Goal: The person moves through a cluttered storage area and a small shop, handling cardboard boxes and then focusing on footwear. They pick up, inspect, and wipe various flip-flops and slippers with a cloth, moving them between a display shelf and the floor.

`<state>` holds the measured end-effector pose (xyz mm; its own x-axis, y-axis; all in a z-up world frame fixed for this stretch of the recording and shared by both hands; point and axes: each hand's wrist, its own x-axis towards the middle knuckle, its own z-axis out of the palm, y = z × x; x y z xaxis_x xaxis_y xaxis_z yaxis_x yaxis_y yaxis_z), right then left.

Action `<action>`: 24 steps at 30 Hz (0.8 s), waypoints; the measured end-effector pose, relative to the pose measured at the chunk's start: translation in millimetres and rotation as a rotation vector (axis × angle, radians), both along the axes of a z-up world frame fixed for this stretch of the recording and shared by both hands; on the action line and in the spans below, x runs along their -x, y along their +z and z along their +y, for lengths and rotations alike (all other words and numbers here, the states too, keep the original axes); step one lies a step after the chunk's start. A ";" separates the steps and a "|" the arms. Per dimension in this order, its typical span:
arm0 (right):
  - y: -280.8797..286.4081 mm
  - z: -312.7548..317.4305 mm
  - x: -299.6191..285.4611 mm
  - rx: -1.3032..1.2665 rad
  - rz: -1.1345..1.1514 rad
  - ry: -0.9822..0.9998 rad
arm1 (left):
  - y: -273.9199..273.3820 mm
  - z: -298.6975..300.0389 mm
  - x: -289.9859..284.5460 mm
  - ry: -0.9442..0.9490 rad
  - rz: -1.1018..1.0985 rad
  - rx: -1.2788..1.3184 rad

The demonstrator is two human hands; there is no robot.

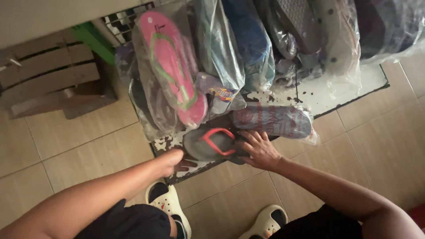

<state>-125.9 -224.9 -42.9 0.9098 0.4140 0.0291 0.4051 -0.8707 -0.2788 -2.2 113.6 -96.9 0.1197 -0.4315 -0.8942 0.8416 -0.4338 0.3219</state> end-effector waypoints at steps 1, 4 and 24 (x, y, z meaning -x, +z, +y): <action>3.0 2.4 -1.1 -0.013 0.029 -0.014 | -2.1 0.9 -0.6 -0.048 -0.024 -0.033; 16.3 9.1 -6.3 -0.043 0.099 -0.038 | -7.7 7.1 -5.8 -0.161 -0.098 -0.120; 113.3 -214.0 -262.4 -0.288 -0.039 -0.755 | 125.8 -11.8 -12.6 -0.868 -0.873 -0.277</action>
<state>136.5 -438.9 70.4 0.9370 -0.3402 0.0788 -0.2493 -0.8095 -0.5316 10.4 101.9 28.9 0.4870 -0.4749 -0.7330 -0.2004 -0.8776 0.4355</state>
